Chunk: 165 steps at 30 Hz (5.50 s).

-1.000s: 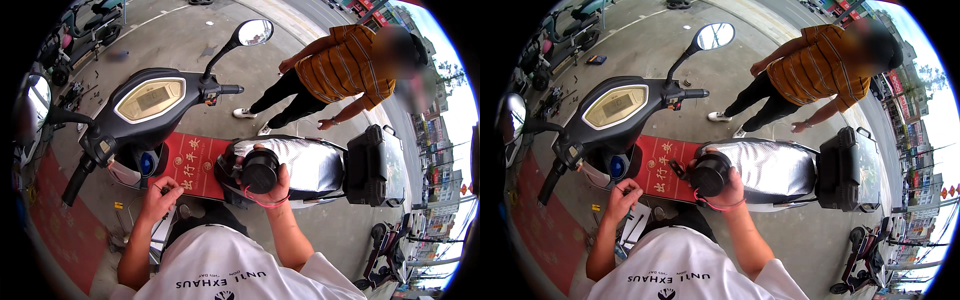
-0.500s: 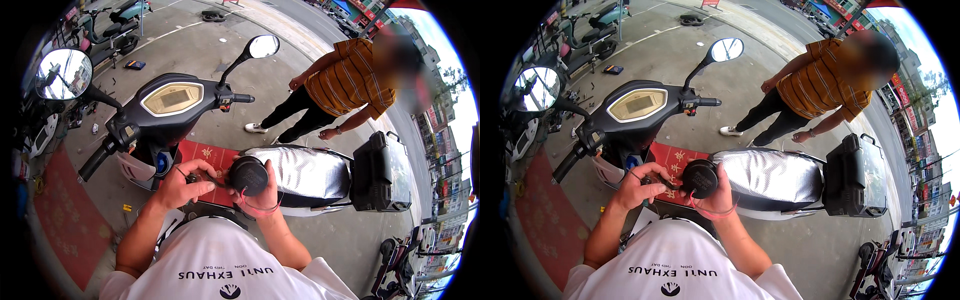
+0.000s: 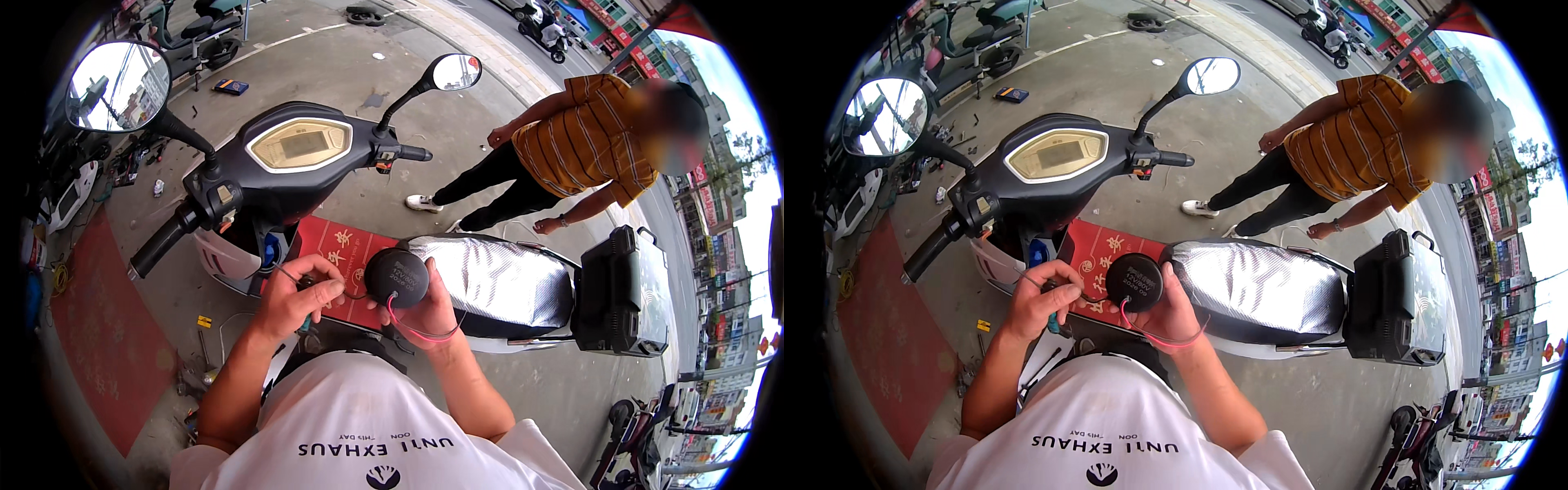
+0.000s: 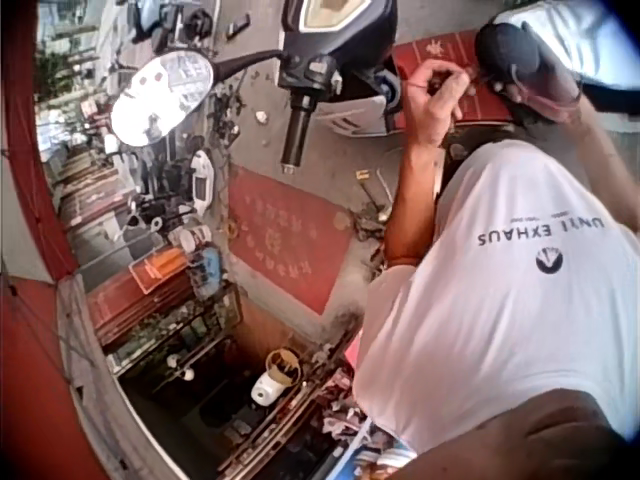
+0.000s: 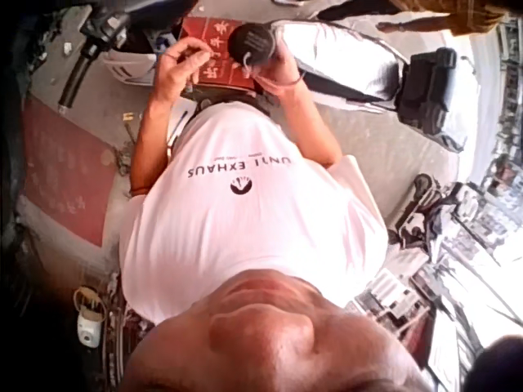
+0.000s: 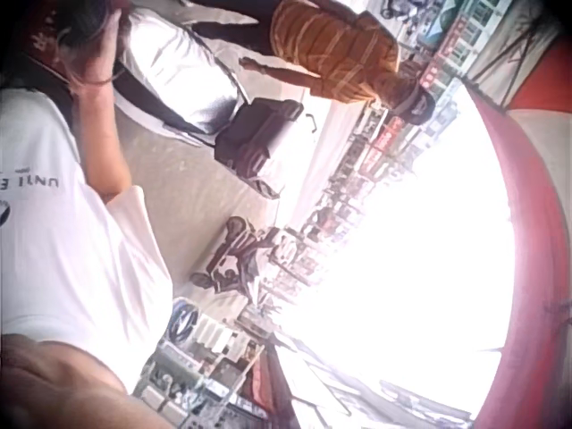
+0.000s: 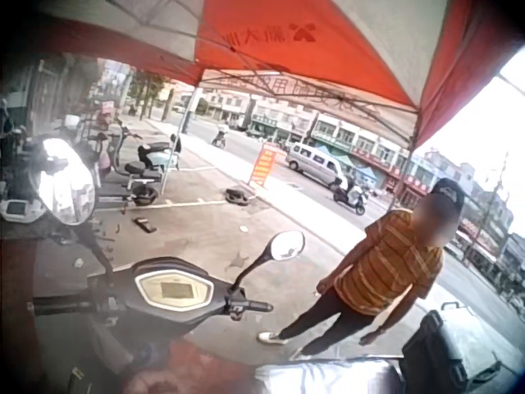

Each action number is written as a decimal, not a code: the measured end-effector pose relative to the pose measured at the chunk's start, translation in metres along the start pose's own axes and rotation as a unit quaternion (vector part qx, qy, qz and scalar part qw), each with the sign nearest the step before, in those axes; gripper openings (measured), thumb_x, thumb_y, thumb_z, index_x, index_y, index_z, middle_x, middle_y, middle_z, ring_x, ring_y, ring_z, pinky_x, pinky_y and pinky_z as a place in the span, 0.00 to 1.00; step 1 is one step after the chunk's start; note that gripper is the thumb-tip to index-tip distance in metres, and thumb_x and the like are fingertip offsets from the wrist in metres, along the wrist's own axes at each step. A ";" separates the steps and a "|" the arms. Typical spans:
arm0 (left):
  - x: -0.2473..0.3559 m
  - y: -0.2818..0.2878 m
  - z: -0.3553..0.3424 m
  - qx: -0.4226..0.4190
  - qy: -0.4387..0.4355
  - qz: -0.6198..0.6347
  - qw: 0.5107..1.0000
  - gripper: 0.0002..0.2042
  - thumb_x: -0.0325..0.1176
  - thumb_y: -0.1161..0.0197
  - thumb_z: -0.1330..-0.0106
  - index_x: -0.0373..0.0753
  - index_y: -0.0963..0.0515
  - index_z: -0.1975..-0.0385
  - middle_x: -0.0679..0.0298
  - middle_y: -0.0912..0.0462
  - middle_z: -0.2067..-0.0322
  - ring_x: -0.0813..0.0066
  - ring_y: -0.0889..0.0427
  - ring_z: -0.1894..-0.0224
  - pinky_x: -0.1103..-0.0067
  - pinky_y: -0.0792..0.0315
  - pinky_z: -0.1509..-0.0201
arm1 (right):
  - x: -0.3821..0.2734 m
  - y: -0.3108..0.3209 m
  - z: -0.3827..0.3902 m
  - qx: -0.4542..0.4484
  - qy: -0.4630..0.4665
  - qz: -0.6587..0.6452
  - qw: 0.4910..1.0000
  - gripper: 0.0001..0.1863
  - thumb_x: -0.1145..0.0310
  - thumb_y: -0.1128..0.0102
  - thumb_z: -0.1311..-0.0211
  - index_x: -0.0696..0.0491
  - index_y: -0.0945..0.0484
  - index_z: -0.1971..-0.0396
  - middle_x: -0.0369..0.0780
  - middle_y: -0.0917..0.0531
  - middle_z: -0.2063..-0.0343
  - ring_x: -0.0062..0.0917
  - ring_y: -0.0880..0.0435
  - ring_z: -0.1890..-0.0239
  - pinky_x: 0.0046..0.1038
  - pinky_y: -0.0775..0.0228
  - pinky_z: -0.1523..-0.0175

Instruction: The person works on a scooter's handlebar and front fairing area. They use a screwdriver to remove screws, then a power drill to remove and reinstall a front cover. They handle a small black cylindrical component with wires, connecting it to the scooter's wiring.

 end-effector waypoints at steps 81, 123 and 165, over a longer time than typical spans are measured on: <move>-0.499 0.276 0.344 0.216 0.436 -0.158 0.859 0.28 0.53 0.50 0.33 0.29 0.23 0.54 0.50 0.21 0.61 0.57 0.20 0.66 0.60 0.27 0.63 | 0.021 0.005 -0.040 -0.052 0.055 -0.027 0.997 0.36 0.73 0.35 0.55 0.50 0.32 0.40 0.41 0.23 0.46 0.37 0.25 0.45 0.38 0.35 0.40; -0.376 -0.031 0.482 0.538 0.476 -0.461 0.521 0.09 0.33 0.42 0.40 0.40 0.16 0.68 0.56 0.15 0.67 0.58 0.15 0.68 0.69 0.21 0.61 | 0.111 0.078 -0.041 -0.082 -0.382 -0.019 0.920 0.35 0.34 0.50 0.42 0.54 0.25 0.55 0.39 0.25 0.71 0.30 0.31 0.69 0.30 0.38 0.63; -0.497 -0.042 0.689 0.617 0.587 0.150 0.502 0.09 0.35 0.41 0.37 0.36 0.26 0.63 0.57 0.22 0.79 0.67 0.19 0.80 0.71 0.23 0.78 | 0.363 0.294 -0.310 0.039 -0.153 0.935 0.317 0.40 0.49 0.31 0.56 0.50 0.35 0.42 0.57 0.22 0.51 0.53 0.23 0.47 0.48 0.31 0.42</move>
Point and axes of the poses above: each hand's wrist, its own z-axis away from the middle knuckle, its own y-axis out of the back of the hand, x = y × z, the point moved 8 cm from there along -z, towards the middle knuckle
